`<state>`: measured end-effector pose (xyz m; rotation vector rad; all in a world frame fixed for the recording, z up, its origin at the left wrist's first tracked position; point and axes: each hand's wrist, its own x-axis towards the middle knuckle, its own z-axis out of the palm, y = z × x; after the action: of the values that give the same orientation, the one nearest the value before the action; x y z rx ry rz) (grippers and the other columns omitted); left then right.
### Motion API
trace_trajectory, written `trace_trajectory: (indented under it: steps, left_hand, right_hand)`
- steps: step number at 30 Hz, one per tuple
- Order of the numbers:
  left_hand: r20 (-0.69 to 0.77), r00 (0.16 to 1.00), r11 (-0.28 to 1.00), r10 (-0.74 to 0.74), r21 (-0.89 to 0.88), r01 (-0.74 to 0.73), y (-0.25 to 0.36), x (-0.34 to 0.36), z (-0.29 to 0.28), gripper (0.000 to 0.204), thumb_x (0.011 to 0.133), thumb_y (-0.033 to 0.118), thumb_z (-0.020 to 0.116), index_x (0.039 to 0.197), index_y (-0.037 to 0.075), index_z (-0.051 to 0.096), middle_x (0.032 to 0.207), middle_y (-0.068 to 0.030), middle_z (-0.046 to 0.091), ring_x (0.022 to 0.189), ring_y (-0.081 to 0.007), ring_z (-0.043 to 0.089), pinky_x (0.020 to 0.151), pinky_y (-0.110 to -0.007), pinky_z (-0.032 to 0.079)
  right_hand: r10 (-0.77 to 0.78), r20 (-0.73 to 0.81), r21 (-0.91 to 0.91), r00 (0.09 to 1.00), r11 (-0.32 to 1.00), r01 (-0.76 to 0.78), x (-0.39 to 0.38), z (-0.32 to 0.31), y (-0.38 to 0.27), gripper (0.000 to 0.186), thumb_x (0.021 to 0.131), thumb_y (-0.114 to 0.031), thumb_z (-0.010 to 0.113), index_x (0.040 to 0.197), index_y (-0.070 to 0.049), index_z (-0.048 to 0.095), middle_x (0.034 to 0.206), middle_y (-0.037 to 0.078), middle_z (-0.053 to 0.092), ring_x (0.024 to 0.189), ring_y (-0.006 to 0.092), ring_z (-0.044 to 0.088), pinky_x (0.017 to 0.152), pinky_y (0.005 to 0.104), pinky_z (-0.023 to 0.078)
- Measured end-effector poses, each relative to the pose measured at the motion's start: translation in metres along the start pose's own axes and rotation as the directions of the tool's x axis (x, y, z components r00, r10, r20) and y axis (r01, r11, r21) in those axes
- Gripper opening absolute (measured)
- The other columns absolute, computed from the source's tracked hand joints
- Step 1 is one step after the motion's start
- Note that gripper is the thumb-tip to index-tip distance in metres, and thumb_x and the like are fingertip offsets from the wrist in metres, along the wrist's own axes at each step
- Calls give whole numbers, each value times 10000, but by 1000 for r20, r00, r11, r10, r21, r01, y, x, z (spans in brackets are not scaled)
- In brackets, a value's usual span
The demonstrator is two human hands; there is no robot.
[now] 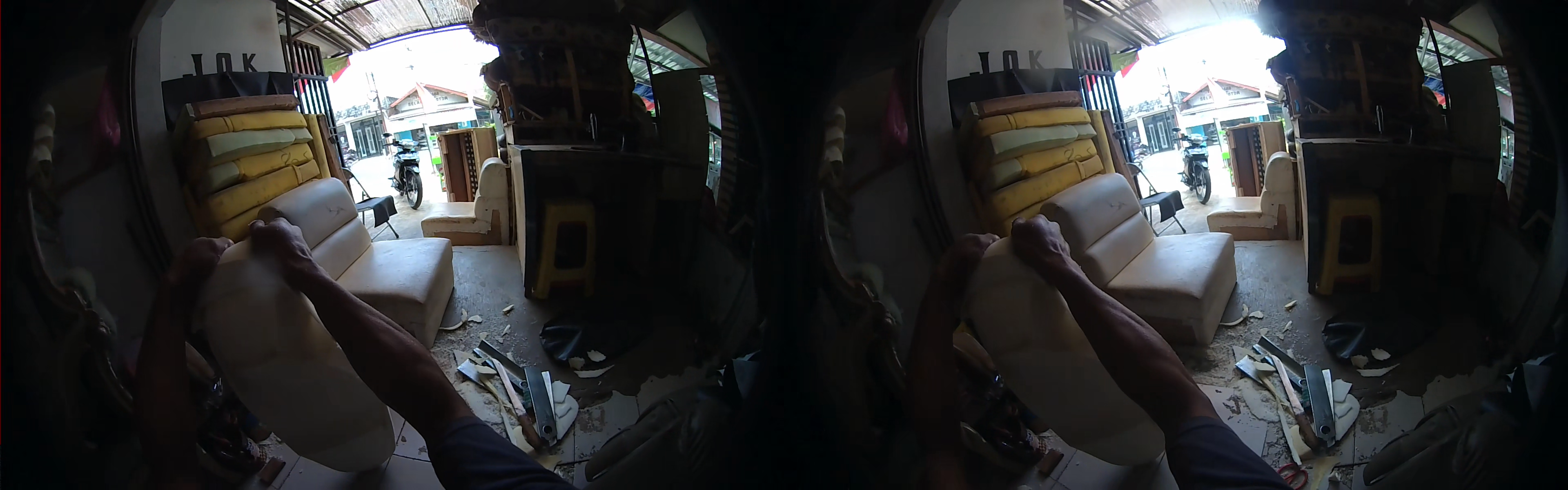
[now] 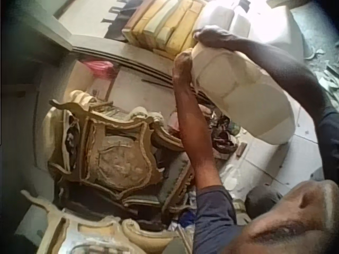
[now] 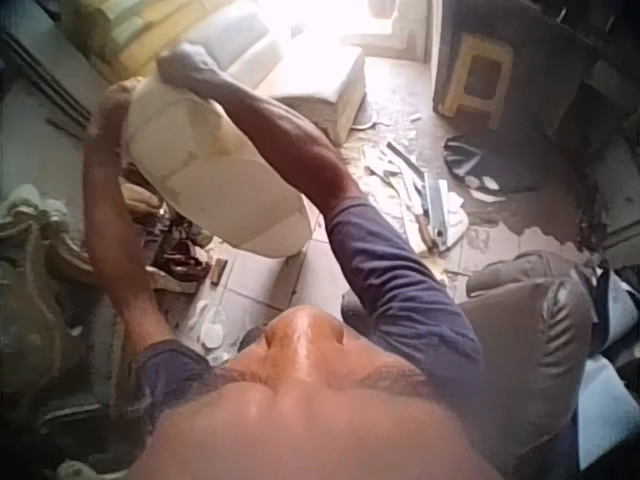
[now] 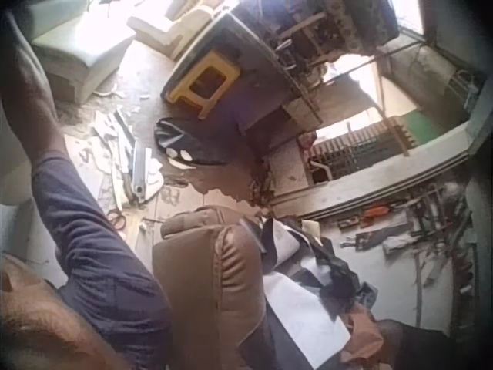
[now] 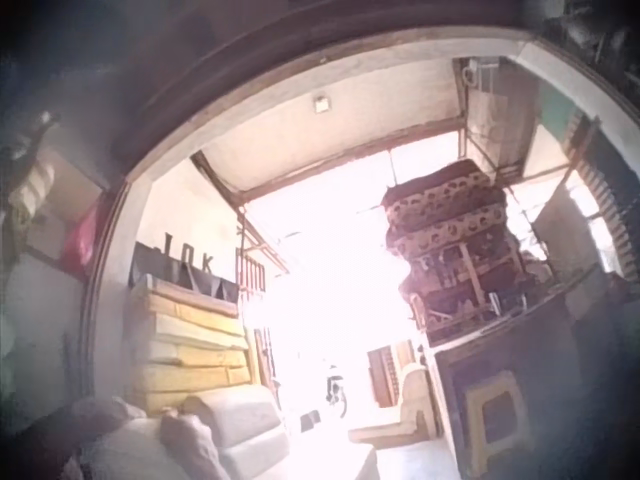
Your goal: The person shapes a large foam cushion by hand using a long blade and a knife, cutting away sections from the edges and surface while sitting on the floor.
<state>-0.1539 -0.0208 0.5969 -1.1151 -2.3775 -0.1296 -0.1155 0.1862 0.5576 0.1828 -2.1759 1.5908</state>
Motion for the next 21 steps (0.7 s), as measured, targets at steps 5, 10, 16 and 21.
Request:
trace_trajectory:
  steps: [5, 10, 16, 21]
  left_hand:
    - [26, 989, 987, -146, 77, 144, -55, 18, 23, 300, 977, 281, 549, 1030, 37, 716, 1044, -248, 716, 1009, -427, 685, 867, -491, 536]
    - [-89, 875, 876, -476, 36, 481, 60, 8, 2, 497, 1017, 480, 479, 1036, 64, 750, 1048, -214, 740, 1104, -395, 680, 986, -479, 503]
    - [-10, 872, 863, -490, -147, 483, 29, -4, 6, 498, 1017, 461, 515, 902, 39, 753, 757, -157, 711, 743, -301, 700, 767, -430, 525]
    - [-75, 863, 866, -500, -61, 496, 35, -25, -3, 468, 1020, 403, 500, 849, 33, 731, 731, -156, 691, 751, -270, 702, 761, -430, 518]
  right_hand:
    - [-127, -27, -80, 992, 989, 124, 21, 23, 24, 635, 1031, -496, 389, 1246, 27, 677, 1290, 315, 648, 1242, 485, 597, 1085, 539, 446]
    - [-113, -51, -155, 992, 982, 104, -29, 53, 58, 607, 1083, -490, 275, 1240, -74, 689, 1268, 238, 683, 1196, 476, 622, 1047, 582, 456]
    - [-75, -124, -139, 990, 989, 57, -69, 56, 40, 584, 1091, -501, 249, 1169, -141, 702, 1076, 247, 728, 1086, 495, 656, 970, 611, 473]
    - [-50, -176, -91, 983, 995, 35, -82, 72, 57, 538, 1089, -490, 293, 1185, -155, 702, 1054, 235, 731, 1039, 493, 669, 947, 619, 480]
